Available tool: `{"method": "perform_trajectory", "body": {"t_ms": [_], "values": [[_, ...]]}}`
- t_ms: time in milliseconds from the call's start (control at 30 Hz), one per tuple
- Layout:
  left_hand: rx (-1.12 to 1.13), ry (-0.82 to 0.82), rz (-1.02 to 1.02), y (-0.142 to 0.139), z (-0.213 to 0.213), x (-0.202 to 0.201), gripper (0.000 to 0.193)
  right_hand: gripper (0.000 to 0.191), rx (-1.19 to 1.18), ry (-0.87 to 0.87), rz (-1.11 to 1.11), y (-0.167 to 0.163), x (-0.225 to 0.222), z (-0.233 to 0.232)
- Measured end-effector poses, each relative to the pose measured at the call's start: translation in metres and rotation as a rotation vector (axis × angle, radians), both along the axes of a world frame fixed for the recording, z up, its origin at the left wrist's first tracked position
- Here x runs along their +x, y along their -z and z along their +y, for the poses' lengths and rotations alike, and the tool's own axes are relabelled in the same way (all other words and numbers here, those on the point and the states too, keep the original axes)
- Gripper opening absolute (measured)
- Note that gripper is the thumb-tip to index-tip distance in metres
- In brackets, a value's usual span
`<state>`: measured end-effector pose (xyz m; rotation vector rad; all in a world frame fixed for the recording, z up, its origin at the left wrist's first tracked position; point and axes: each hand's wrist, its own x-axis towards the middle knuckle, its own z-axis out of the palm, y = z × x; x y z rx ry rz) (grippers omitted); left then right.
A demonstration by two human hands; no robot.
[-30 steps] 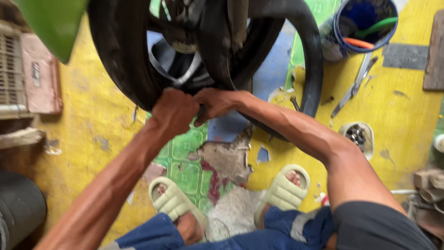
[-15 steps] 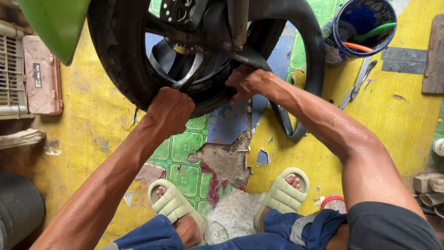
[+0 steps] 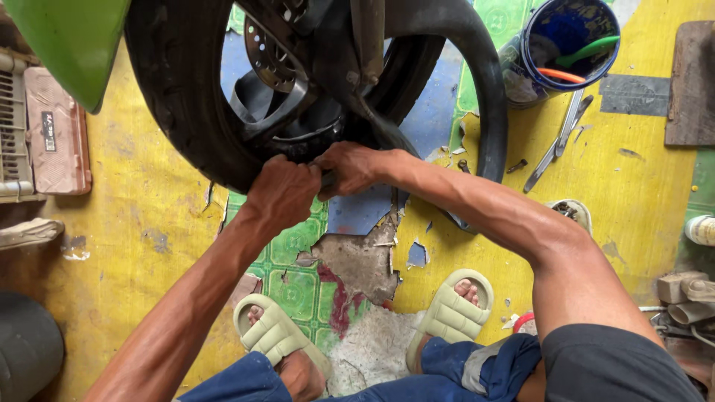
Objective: The person kneels on the floor working on the front wheel of a green motorcycle. They use a pry bar to lever the tire bead over the rim edge around the wheel, then pull the inner tube out from inside the tire by hand.
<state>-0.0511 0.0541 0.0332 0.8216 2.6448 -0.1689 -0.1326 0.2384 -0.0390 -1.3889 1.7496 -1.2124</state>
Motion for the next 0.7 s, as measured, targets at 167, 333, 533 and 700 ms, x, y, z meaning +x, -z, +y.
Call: {"method": "perform_trajectory", "body": {"t_ms": [167,333,533,700], "values": [[0.004,0.032,-0.014,-0.002,0.001,0.0,0.016,0.042,0.474,-0.119,0.083,-0.015,-0.005,-0.009],[0.011,0.036,0.003,-0.005,0.002,-0.001,0.013,0.062,0.626,-0.114,0.174,-0.017,-0.022,0.0],[-0.055,0.049,-0.025,-0.01,0.004,-0.001,0.008,0.087,0.756,-0.16,0.453,-0.005,-0.029,0.006],[-0.047,0.049,0.0,-0.014,0.004,-0.002,0.01,0.08,1.012,-0.282,0.566,0.018,-0.045,0.013]]}}
